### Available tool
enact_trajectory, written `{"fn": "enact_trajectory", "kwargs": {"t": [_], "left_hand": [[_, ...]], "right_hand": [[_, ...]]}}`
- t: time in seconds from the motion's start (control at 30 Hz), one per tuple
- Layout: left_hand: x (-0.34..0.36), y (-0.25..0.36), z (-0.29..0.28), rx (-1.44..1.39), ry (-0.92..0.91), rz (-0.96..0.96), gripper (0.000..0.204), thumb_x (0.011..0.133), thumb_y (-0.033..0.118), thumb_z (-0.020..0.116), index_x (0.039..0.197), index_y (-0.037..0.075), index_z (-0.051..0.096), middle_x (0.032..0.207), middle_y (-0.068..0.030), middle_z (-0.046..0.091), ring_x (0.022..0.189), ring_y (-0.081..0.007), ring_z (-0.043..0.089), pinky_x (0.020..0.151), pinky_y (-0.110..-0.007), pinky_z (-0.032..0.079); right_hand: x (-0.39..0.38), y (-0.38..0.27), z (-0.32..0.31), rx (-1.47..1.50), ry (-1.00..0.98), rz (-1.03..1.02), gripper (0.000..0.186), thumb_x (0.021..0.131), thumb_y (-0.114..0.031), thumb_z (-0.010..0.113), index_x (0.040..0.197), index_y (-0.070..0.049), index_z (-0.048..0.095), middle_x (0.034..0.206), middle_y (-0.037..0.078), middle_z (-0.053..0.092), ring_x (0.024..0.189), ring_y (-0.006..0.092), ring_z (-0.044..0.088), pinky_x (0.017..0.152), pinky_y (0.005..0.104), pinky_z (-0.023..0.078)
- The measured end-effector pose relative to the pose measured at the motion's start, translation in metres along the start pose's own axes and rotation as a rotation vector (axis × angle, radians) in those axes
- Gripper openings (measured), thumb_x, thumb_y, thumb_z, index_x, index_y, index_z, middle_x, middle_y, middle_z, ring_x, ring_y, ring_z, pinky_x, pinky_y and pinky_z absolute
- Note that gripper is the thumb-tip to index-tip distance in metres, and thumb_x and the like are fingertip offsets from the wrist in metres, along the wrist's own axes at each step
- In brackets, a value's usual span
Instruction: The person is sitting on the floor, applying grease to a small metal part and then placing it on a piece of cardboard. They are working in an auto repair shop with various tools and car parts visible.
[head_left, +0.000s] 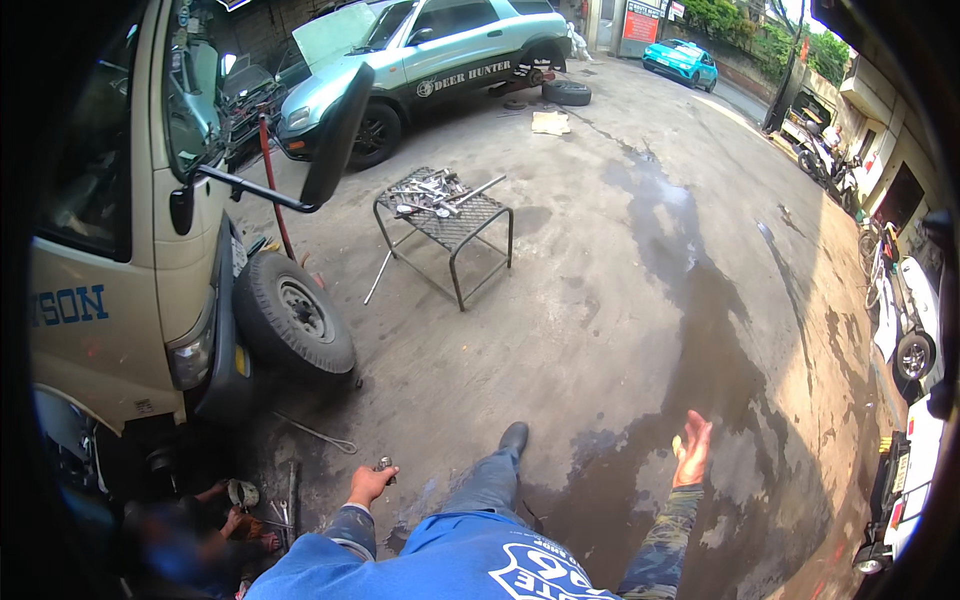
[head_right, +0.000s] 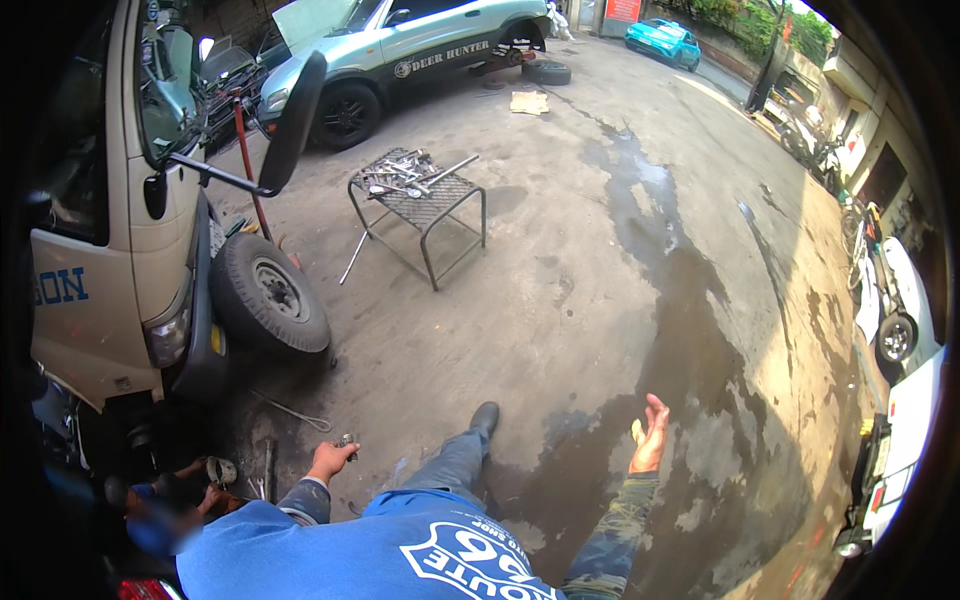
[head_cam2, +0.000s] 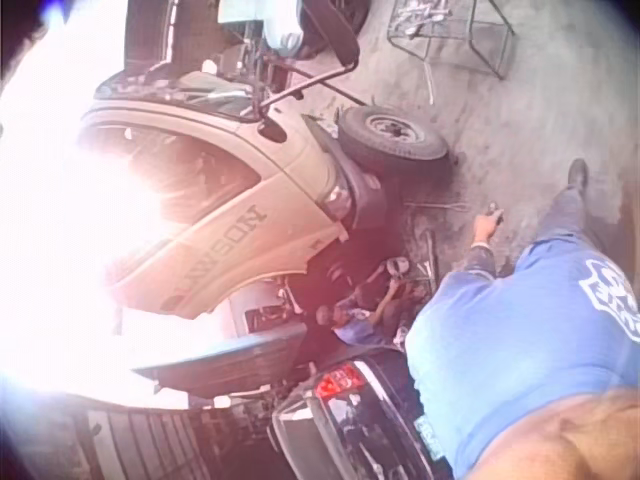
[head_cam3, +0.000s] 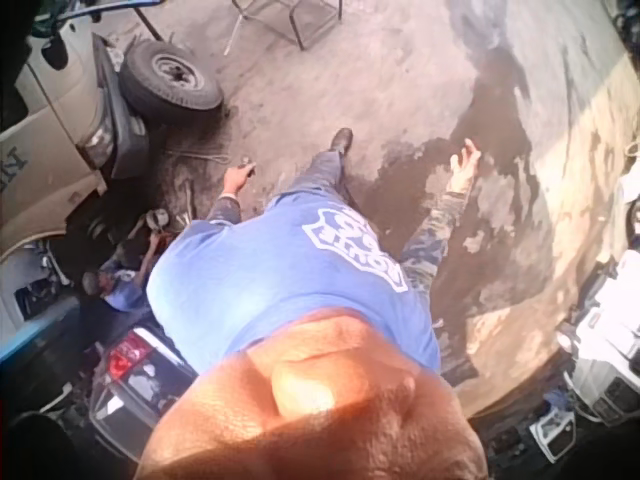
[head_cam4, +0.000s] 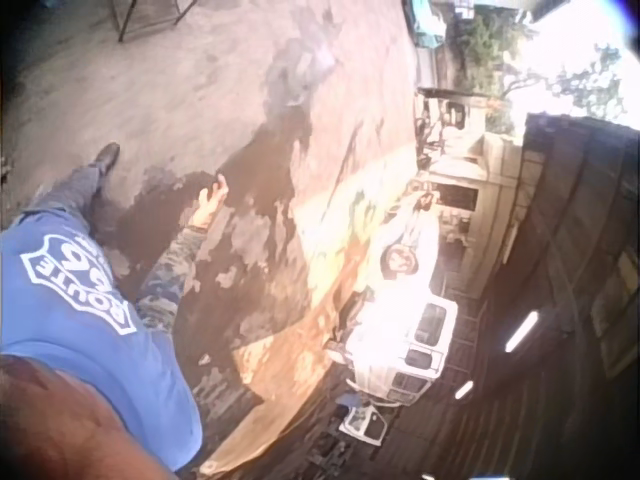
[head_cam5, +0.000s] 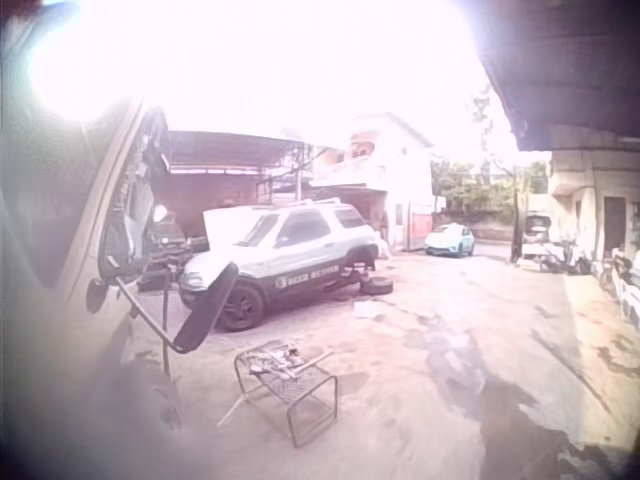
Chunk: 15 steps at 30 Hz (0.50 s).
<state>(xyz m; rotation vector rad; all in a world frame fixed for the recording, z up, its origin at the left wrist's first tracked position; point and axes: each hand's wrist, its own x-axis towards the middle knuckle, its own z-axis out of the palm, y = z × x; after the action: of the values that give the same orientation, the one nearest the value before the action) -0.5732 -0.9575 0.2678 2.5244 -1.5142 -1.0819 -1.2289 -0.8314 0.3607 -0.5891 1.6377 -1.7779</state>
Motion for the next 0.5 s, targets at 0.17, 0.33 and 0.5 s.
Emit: {"fn": "enact_trajectory", "kwargs": {"t": [0.17,0.33,0.5], "left_hand": [[0.093,0.166,0.066,0.075,-0.066,-0.008,0.079,0.072,0.066,0.078,0.109,-0.004,0.077,0.111,-0.0258,0.075,0.108,-0.0369,0.073,0.093,-0.044,0.055],[0.162,0.357,0.112,0.146,-0.248,-0.037,0.079,0.072,0.067,0.076,0.110,-0.003,0.078,0.117,-0.0233,0.074,0.112,-0.0369,0.071,0.096,-0.042,0.055],[0.218,0.602,0.143,0.205,-0.304,0.238,0.075,0.074,0.069,0.074,0.109,0.003,0.079,0.111,-0.0227,0.076,0.108,-0.0364,0.073,0.094,-0.042,0.055]], "right_hand": [[0.087,0.110,-0.143,-0.350,0.372,0.306,0.079,0.102,-0.069,0.044,0.145,-0.003,0.054,0.151,0.013,0.050,0.141,0.0280,0.044,0.117,0.0469,0.032],[0.062,0.167,-0.197,-0.194,0.793,0.905,0.082,0.104,-0.063,0.048,0.147,0.007,0.050,0.148,0.015,0.056,0.135,0.0266,0.052,0.115,0.0379,0.038],[0.233,0.130,-0.155,-0.134,0.756,0.858,0.084,0.103,-0.064,0.048,0.146,0.007,0.051,0.147,0.016,0.057,0.133,0.0279,0.053,0.114,0.0389,0.039]]}}
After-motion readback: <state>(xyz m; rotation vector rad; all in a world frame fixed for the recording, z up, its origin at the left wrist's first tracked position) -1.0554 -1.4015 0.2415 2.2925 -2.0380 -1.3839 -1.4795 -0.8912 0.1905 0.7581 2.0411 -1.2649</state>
